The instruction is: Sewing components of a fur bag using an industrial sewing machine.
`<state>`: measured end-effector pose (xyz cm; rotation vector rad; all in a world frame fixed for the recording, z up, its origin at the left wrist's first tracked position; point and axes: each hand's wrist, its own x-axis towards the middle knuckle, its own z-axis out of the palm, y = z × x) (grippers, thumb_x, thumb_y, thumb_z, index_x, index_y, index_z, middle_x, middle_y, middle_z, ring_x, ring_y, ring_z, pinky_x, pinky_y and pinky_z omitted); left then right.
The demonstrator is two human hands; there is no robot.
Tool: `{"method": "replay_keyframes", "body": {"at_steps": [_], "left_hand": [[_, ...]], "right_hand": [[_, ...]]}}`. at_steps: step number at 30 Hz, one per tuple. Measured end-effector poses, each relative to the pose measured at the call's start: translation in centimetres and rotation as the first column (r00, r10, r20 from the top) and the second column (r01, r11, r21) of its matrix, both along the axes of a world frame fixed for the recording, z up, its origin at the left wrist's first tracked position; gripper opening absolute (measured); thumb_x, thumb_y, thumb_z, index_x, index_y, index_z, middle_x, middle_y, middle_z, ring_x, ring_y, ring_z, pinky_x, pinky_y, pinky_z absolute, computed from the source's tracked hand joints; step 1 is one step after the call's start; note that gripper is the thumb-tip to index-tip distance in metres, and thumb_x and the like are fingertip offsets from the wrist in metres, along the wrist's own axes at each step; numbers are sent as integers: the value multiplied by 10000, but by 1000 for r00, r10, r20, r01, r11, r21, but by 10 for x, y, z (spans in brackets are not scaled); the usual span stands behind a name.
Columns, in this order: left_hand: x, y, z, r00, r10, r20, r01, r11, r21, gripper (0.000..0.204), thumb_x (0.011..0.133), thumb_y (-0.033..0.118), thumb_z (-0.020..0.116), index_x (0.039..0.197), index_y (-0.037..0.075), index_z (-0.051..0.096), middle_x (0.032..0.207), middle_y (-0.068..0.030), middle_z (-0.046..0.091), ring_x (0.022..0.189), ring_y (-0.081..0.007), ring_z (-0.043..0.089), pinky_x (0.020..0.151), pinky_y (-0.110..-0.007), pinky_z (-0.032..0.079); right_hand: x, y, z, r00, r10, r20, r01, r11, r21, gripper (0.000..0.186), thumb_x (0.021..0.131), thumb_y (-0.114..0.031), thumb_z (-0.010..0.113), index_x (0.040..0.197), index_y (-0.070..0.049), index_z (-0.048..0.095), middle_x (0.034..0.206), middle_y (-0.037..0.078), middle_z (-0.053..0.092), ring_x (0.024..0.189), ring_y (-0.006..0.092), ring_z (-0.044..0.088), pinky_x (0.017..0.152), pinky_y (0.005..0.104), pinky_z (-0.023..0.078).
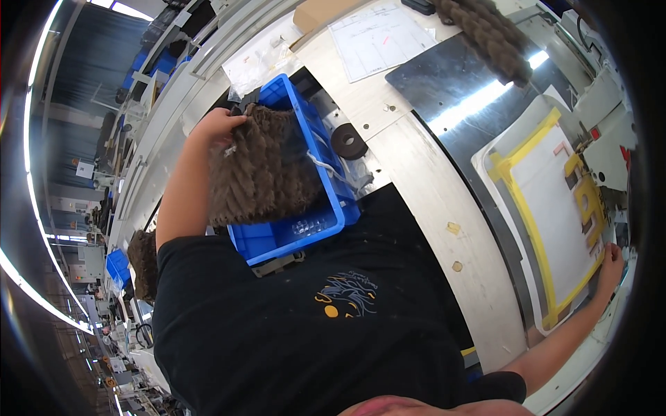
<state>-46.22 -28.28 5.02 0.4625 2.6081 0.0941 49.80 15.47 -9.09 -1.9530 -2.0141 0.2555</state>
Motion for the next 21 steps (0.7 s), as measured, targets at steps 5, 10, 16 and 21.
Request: {"method": "replay_keyframes", "body": {"at_steps": [5,10,16,21], "left_hand": [[21,-4,-3,978,68,-199,-32,983,182,424,879,219,669,1274,70,627,938,-120,716,717,-213,703,645,-357,585],[-3,-10,-12,970,-209,-123,236,928,287,434,857,138,624,1288,89,605,916,-89,675,698,-183,664,623,-339,561],[1,-1,-5,996,-61,62,43,962,271,237,891,160,660,1111,72,646,840,-49,618,645,-165,608,578,-314,528],[-36,-30,-23,999,-49,19,40,946,321,308,888,310,777,1034,65,659,841,-49,626,626,-174,621,558,-335,536]], "right_hand": [[-3,-3,3,1000,9,-9,-9,1000,14,437,1039,-378,606,1229,11,665,1159,144,718,1063,266,666,970,353,488],[-13,-3,1,998,27,-58,-29,999,-27,417,1049,-351,596,1210,27,663,1133,146,720,1041,256,664,959,348,490],[-15,-8,5,995,30,-93,-33,999,-32,403,1050,-337,600,1190,35,664,1101,138,723,1003,236,663,943,339,494],[-24,-13,8,997,30,-76,-32,999,-25,390,1049,-328,605,1190,31,662,1097,131,720,1001,227,660,941,337,493]]}}
